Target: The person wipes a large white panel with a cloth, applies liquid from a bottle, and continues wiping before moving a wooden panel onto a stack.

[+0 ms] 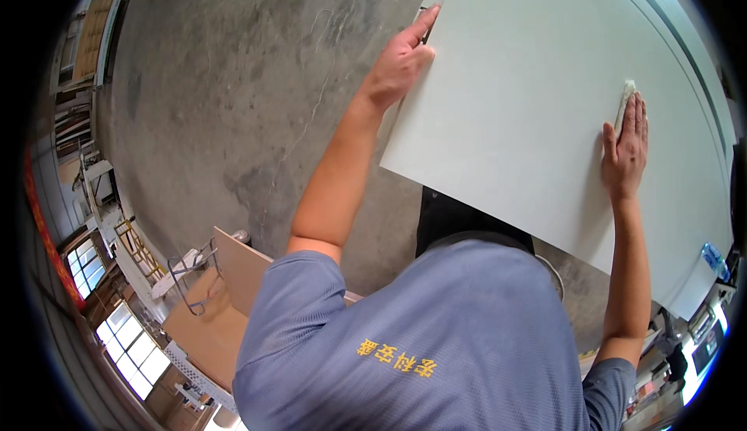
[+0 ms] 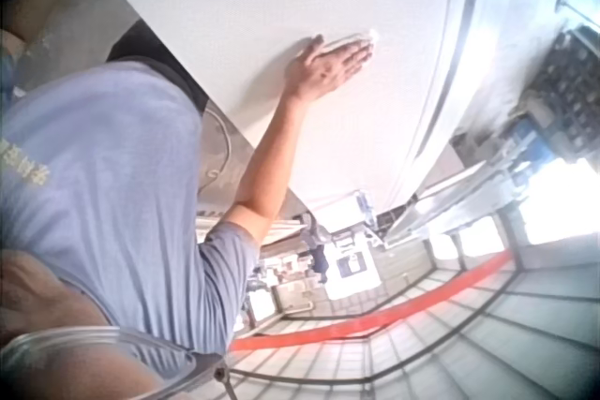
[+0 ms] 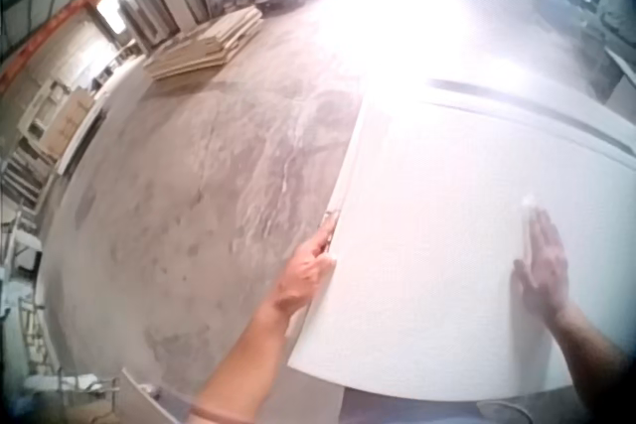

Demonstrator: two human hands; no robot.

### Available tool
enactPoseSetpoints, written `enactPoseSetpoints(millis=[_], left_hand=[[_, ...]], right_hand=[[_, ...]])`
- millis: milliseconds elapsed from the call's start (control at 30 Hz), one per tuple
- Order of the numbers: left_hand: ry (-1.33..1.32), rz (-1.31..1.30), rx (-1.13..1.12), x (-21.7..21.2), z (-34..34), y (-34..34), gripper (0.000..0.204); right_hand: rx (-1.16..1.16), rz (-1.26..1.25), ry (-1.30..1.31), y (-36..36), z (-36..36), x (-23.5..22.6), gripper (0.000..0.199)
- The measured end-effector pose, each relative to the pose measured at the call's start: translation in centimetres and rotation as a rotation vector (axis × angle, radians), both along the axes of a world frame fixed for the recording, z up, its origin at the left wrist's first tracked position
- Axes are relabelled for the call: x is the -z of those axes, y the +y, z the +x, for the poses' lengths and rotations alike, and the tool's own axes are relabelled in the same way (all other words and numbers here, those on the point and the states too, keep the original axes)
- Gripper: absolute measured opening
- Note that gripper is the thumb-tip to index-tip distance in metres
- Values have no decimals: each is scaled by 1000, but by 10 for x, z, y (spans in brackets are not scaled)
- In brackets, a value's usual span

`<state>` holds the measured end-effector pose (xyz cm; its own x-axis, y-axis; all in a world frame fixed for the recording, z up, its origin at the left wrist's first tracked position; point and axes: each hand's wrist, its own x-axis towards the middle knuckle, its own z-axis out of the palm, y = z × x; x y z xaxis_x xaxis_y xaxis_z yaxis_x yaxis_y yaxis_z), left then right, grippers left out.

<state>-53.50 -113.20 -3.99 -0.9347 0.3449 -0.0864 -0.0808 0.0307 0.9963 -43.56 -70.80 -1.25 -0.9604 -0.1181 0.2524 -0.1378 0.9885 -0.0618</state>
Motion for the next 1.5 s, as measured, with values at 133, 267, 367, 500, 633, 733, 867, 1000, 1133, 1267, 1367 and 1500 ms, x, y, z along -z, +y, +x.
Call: enactPoseSetpoints(millis=[133,267,367,500,633,733,867,1000,1133,1267,1367,1500], left_hand=[[24,-26,14,0,-3,0,70],[21,6,36,1,-4,-2,70],[-4,-35,30,-3,-15,4,71],[-36,49,68,-9,-8,-1,74],[-42,39,62,-6,-6,1,75],[-17,-31,56,-10,-12,4,76],[-9,-77,36,-3,-34,16,77],[100,-143,24,6,-35,16,77],[-93,-72,39,-3,-30,19,78],[15,-18,42,-1,-27,17,77],[13,-78,-5,-1,-30,22,76],[37,-9,27,11,-42,21,76]], right_hand=[[-1,-9,-4,-1,1,0,69],[13,-3,-20,-3,3,-2,70],[9,-9,-8,-3,-2,-5,70],[18,-2,-17,-2,0,-3,71],[25,-3,-29,-4,2,-4,71],[25,4,-30,-4,1,-5,71],[23,-12,-31,-3,-1,-5,71],[25,-4,-28,-1,0,-4,71],[29,-6,-37,-5,1,-5,72],[37,-7,-46,-3,2,-4,72],[30,-20,-32,-6,-1,-7,72],[30,0,-36,-3,0,-5,72]])
